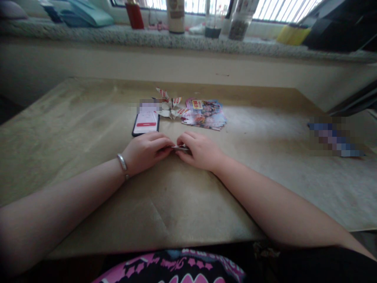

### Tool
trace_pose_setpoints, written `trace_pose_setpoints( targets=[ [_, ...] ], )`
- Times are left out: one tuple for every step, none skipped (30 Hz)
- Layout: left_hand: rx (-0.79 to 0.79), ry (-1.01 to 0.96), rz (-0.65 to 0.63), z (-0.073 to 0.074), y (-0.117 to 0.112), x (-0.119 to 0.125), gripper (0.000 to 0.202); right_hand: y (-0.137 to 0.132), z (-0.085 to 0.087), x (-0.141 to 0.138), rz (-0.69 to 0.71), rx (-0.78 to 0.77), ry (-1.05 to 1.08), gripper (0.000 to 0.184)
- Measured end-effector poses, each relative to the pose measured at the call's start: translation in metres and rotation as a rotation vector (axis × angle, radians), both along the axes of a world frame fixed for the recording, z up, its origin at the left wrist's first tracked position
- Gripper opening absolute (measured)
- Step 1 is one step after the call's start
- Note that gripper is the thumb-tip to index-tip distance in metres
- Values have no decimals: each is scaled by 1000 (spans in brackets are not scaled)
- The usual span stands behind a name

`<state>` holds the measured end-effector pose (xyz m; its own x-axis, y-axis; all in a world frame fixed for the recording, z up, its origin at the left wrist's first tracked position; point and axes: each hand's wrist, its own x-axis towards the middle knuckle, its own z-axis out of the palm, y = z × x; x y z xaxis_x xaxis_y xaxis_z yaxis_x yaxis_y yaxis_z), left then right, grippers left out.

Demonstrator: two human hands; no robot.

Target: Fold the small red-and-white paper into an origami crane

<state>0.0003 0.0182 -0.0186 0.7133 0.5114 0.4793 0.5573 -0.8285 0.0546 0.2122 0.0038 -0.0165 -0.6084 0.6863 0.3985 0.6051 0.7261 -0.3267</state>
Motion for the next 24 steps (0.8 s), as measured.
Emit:
trace_pose_setpoints(
  targets=[
    [5,5,-1,0,0,0,18,0,0,0,-10,15,-14,12],
    [12,12,-2,0,0,0,18,0,0,0,-22,36,-35,11],
    [18,20,-4,0,-1,0,18,0,-1,0,-36,58,-62,11],
    [25,26,-9,0,-1,0,18,0,-1,0,-50,79,-91,10],
    [30,30,-17,1,-1,1,18,1,-1,0,-67,97,-118,10],
    [33,32,-26,1,-1,1,17,1,-1,0,-81,113,-142,10],
    [32,30,-35,0,-1,1,17,0,-1,0,-93,124,-162,10],
    [29,28,-43,0,0,1,17,0,-1,0,-101,130,-178,10],
    [23,27,-48,0,0,1,17,0,-1,0,-104,133,-191,10],
    [14,30,-52,0,0,1,16,0,-1,0,-103,133,-200,10],
    [4,36,-55,0,1,1,16,0,-1,0,-99,131,-206,10],
    [-5,43,-60,-1,1,1,16,0,-1,0,-96,127,-209,10],
    [-14,51,-64,-1,2,1,15,1,-1,1,-95,122,-211,11],
    [-21,57,-69,-1,2,1,15,2,-1,1,-90,117,-210,11],
    [-24,61,-72,-1,2,1,15,3,-2,2,-80,113,-207,11],
    [-25,62,-75,-1,1,1,15,4,-2,3,-61,112,-203,12],
    [-25,62,-78,-1,1,1,15,5,-2,4,-37,114,-198,13],
    [-26,61,-85,0,0,1,16,5,-2,5,-7,118,-193,13],
    [-27,60,-94,1,-1,0,16,6,-2,6,22,123,-188,14],
    [-29,62,-104,2,-2,0,17,6,-1,7,46,125,-185,15],
    [-31,69,-115,3,-3,0,18,6,0,8,63,126,-183,16],
    [-34,80,-124,4,-4,-1,19,6,0,9,75,123,-185,16],
    [-37,92,-129,5,-4,-1,19,5,1,10,83,120,-188,17],
    [-39,104,-130,6,-5,-2,19,5,2,10,89,118,-193,18]
  ],
)
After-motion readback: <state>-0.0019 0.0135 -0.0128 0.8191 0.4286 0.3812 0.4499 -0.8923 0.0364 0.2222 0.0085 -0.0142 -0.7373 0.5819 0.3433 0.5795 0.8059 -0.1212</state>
